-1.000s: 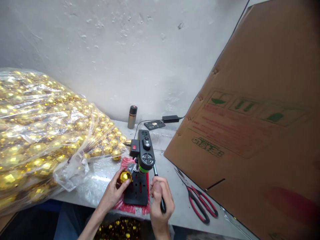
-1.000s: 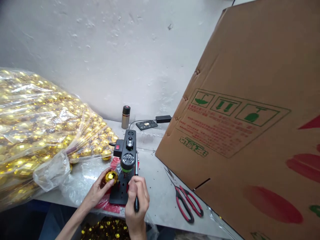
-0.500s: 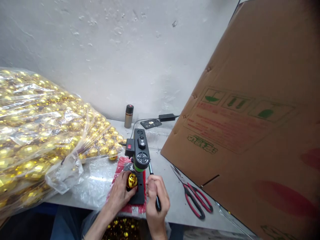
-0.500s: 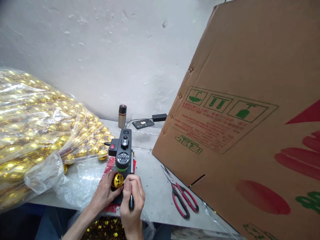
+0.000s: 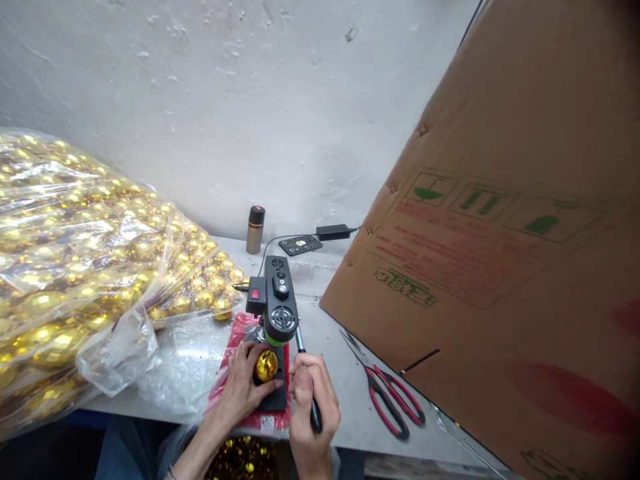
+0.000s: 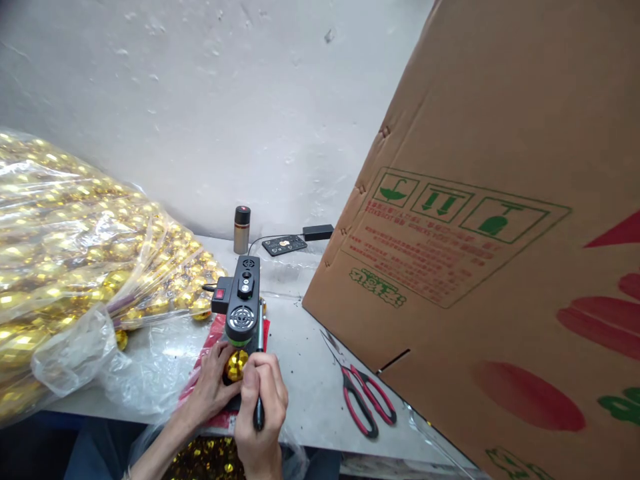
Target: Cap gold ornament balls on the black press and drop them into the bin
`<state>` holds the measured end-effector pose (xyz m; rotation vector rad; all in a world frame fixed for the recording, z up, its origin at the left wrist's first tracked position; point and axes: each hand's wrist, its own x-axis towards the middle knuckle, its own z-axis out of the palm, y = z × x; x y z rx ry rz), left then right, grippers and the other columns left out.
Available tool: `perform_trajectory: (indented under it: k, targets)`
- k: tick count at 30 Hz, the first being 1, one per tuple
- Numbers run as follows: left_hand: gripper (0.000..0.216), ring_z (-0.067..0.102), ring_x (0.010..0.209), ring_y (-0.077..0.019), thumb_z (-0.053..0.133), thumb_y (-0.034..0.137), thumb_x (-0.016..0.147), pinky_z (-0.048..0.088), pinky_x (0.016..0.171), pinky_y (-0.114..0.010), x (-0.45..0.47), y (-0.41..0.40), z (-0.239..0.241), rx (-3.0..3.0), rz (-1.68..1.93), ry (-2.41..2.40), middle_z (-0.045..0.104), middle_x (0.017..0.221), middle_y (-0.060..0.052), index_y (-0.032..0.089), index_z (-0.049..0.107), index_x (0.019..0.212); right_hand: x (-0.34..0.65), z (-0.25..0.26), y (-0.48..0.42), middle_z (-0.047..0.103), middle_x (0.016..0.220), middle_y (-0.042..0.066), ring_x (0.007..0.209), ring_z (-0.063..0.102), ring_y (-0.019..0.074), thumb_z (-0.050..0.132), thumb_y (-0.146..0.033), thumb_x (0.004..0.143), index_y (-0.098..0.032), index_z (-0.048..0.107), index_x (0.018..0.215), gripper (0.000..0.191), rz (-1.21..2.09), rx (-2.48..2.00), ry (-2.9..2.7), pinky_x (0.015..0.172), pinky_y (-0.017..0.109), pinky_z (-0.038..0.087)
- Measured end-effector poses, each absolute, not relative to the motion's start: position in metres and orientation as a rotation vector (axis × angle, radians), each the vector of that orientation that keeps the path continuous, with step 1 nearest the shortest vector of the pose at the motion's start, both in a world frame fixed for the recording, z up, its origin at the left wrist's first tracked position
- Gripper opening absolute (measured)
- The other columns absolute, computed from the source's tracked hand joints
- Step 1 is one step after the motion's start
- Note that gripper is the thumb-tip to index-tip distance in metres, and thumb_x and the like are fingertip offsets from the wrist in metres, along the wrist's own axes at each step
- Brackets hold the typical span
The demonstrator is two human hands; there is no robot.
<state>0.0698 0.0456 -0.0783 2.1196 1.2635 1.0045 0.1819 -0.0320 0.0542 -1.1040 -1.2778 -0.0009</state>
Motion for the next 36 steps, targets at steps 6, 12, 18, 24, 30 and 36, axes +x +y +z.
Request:
perform_trajectory:
  k: [6, 12, 18, 24, 30, 36]
  targets:
    - [0.037, 0.067, 0.099, -0.0306, 0.069, 0.033, 0.086, 0.052, 0.092, -0.049, 0.073, 0.044, -0.084, 2.173, 0.997, 1.263, 0.072, 0.106, -0.006, 0.023, 0.065, 0.121, 0.183, 0.051, -0.033, 0.054, 0.076, -0.002, 0.063, 0.053, 0.0099, 0.043, -0.011, 0.104, -0.023, 0.053, 0.082, 0.027, 0.011, -1.107, -1.278, 0.056, 0.020, 0.042]
    - [0.039, 0.067, 0.098, -0.0313, 0.073, 0.033, 0.083, 0.050, 0.092, -0.049, 0.072, 0.043, -0.084, 2.139, 0.926, 1.293, 0.072, 0.103, -0.006, 0.022, 0.064, 0.119, 0.185, 0.032, -0.031, 0.054, 0.076, -0.002, 0.064, 0.054, 0.0107, 0.042, -0.015, 0.105, -0.022, 0.053, 0.080, 0.029, -0.001, -1.083, -1.270, 0.057, 0.022, 0.043]
    - [0.041, 0.065, 0.100, -0.0319, 0.074, 0.033, 0.081, 0.047, 0.094, -0.051, 0.073, 0.041, -0.078, 2.065, 0.858, 1.287, 0.071, 0.106, -0.009, 0.021, 0.063, 0.119, 0.181, 0.011, -0.025, 0.052, 0.074, -0.002, 0.062, 0.052, 0.0110, 0.041, -0.019, 0.106, -0.022, 0.052, 0.075, 0.033, -0.036, -1.045, -1.185, 0.056, 0.023, 0.042]
    - [0.037, 0.065, 0.101, -0.0326, 0.074, 0.037, 0.082, 0.047, 0.093, -0.050, 0.074, 0.041, -0.070, 2.045, 0.822, 1.278, 0.072, 0.104, -0.009, 0.023, 0.064, 0.115, 0.172, 0.011, -0.021, 0.049, 0.074, -0.002, 0.060, 0.049, 0.0112, 0.040, -0.020, 0.106, -0.022, 0.047, 0.071, 0.035, -0.052, -1.043, -1.104, 0.055, 0.025, 0.040]
    - [0.037, 0.066, 0.098, -0.0321, 0.075, 0.033, 0.079, 0.048, 0.092, -0.048, 0.075, 0.040, -0.068, 2.060, 0.822, 1.308, 0.072, 0.100, -0.007, 0.024, 0.065, 0.113, 0.173, 0.009, -0.022, 0.047, 0.073, -0.002, 0.061, 0.049, 0.0119, 0.041, -0.022, 0.105, -0.023, 0.046, 0.072, 0.034, -0.071, -1.051, -1.110, 0.057, 0.026, 0.041]
    - [0.037, 0.066, 0.099, -0.0317, 0.076, 0.033, 0.079, 0.048, 0.092, -0.048, 0.077, 0.039, -0.071, 2.071, 0.843, 1.323, 0.071, 0.100, -0.006, 0.024, 0.066, 0.113, 0.174, 0.003, -0.026, 0.048, 0.075, -0.002, 0.063, 0.049, 0.0121, 0.039, -0.022, 0.107, -0.023, 0.046, 0.072, 0.035, -0.055, -1.076, -1.126, 0.060, 0.026, 0.040]
